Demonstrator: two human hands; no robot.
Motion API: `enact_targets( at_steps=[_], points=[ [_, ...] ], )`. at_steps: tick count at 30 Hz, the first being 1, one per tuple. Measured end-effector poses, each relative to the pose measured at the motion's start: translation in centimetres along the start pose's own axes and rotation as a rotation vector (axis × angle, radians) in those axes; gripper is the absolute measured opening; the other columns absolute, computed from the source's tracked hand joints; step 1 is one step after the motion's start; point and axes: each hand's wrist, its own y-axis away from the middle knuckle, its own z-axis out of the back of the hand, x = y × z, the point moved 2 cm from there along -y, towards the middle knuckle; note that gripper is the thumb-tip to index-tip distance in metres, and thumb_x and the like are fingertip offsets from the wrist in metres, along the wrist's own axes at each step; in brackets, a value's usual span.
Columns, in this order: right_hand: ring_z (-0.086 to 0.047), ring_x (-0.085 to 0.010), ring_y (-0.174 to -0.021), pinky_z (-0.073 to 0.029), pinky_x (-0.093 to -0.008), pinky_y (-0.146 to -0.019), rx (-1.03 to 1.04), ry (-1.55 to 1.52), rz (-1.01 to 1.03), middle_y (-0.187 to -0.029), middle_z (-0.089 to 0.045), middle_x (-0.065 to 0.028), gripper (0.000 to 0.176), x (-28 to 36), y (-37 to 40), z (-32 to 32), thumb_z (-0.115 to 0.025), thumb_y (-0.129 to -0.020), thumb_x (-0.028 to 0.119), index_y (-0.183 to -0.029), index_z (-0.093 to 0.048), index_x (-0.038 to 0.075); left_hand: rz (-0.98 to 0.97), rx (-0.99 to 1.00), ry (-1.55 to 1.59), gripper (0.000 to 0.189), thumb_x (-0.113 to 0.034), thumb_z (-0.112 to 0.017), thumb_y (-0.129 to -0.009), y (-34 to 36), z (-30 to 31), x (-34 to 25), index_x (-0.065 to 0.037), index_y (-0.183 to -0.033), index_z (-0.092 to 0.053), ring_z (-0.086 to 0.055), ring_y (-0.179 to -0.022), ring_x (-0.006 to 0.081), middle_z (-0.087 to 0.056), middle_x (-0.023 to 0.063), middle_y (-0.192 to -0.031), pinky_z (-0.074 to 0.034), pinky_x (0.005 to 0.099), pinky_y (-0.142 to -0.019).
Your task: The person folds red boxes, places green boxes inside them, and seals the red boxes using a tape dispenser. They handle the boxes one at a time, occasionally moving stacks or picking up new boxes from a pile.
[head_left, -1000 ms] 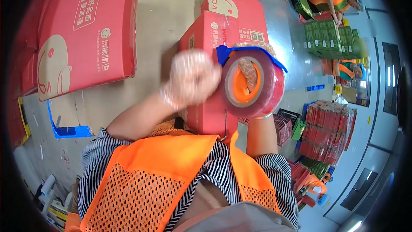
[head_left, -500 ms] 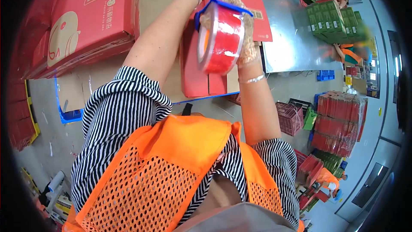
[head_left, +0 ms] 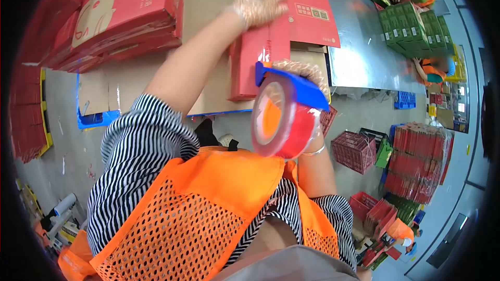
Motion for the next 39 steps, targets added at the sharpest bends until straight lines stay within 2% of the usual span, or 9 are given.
enact_targets(
  at_steps=[5, 13, 17, 22, 25, 27, 30, 35, 39],
  points=[
    [-0.068, -0.0213, -0.094, -0.056, -0.0349, -0.085, -0.192, 0.167, -0.321, -0.105, -0.070, -0.0149, 0.018, 0.9, 2.4, 1.5, -0.067, -0.084, 0.006, -0.101, -0.066, -0.001, -0.080, 0.040, 0.108, 0.060, -0.045, -0.051, -0.095, 7.2, 1.5, -3.3, -0.018, -0.148, -0.038, -0.027, -0.144, 0.0325, -0.033, 0.0051, -0.155, -0.029, 0.0616, -0.108],
    [-0.070, -0.0268, -0.097, -0.053, -0.0430, -0.094, 0.096, 0.798, 0.611, -0.099, -0.073, -0.0099, 0.035, 1.6, 8.1, 0.4, -0.086, -0.065, 0.013, -0.095, -0.068, 0.009, -0.057, 0.046, 0.117, 0.060, -0.046, -0.046, -0.098, 6.8, 1.4, -4.6, -0.019, -0.150, -0.035, -0.021, -0.147, 0.0326, -0.028, 0.0055, -0.158, -0.024, 0.0646, -0.110],
    [-0.069, -0.0306, -0.100, -0.052, -0.0471, -0.096, 0.087, 0.880, 0.624, -0.101, -0.072, -0.0110, 0.044, -0.9, 10.0, 1.6, -0.090, -0.061, 0.016, -0.096, -0.065, 0.011, -0.102, -0.049, 0.142, 0.061, -0.047, -0.050, -0.096, 6.7, 0.1, -3.8, -0.018, -0.148, -0.039, -0.021, -0.147, 0.0343, -0.029, 0.0061, -0.157, -0.020, 0.0668, -0.110],
    [-0.067, -0.0292, -0.105, -0.047, -0.0525, -0.101, 0.279, 0.935, 0.691, -0.109, -0.070, -0.0104, 0.063, -1.4, 9.3, 2.8, -0.088, -0.067, 0.021, -0.118, -0.053, 0.013, -0.157, -0.060, 0.250, 0.067, -0.046, -0.056, -0.092, 5.9, -0.6, -2.1, -0.016, -0.149, -0.038, -0.018, -0.148, 0.0324, -0.030, 0.0112, -0.157, -0.022, 0.0512, -0.117],
    [-0.066, -0.0288, -0.108, -0.048, -0.0511, -0.101, 0.284, 0.943, 0.688, -0.112, -0.069, -0.0091, 0.061, -1.6, 9.2, 3.1, -0.087, -0.069, 0.023, -0.119, -0.053, 0.015, -0.032, -0.384, 0.740, 0.071, -0.051, -0.058, -0.090, 2.7, -2.8, 1.1, -0.014, -0.148, -0.039, -0.034, -0.141, 0.0284, -0.039, 0.0155, -0.151, -0.032, 0.0424, -0.113],
    [-0.065, -0.0288, -0.112, -0.047, -0.0509, -0.101, 0.304, 0.959, 0.684, -0.115, -0.068, -0.0096, 0.058, -1.9, 9.3, 3.6, -0.087, -0.070, 0.022, -0.118, -0.054, 0.015, 0.335, -0.062, 1.560, 0.065, -0.049, -0.047, -0.096, -1.0, -5.7, 4.5, -0.017, -0.150, -0.033, -0.034, -0.140, 0.0304, -0.040, 0.0127, -0.150, -0.031, 0.0494, -0.111],
    [-0.065, -0.0295, -0.111, -0.047, -0.0509, -0.101, 0.342, 1.050, 0.695, -0.116, -0.068, -0.0106, 0.057, -2.5, 8.2, 3.9, -0.088, -0.068, 0.021, -0.115, -0.057, 0.013, 0.228, -0.053, 1.444, 0.060, -0.047, -0.046, -0.097, -6.0, -20.5, 11.3, -0.009, -0.143, -0.041, -0.052, -0.123, 0.0330, -0.055, 0.0196, -0.132, -0.042, 0.0410, -0.101],
    [-0.066, -0.0314, -0.109, -0.046, -0.0519, -0.102, 0.222, 0.827, 0.467, -0.112, -0.069, -0.0148, 0.028, 1.8, 3.0, 3.3, -0.072, -0.078, 0.007, -0.103, -0.060, 0.012, 0.487, -0.017, 1.586, 0.057, -0.047, -0.046, -0.098, -3.5, -23.0, 10.5, -0.006, -0.138, -0.045, -0.055, -0.117, 0.0340, -0.058, 0.0199, -0.125, -0.044, 0.0415, -0.096],
    [-0.068, -0.0279, -0.105, -0.047, -0.0482, -0.102, 0.272, 0.759, 0.819, -0.107, -0.071, -0.0146, 0.018, 7.6, -7.5, -0.4, -0.066, -0.082, 0.004, -0.098, -0.062, 0.008, 0.715, 0.110, 1.503, 0.056, -0.046, -0.046, -0.098, 4.0, -21.3, 7.7, -0.003, -0.134, -0.049, -0.058, -0.112, 0.0348, -0.061, 0.0201, -0.120, -0.046, 0.0418, -0.093]
  ],
)
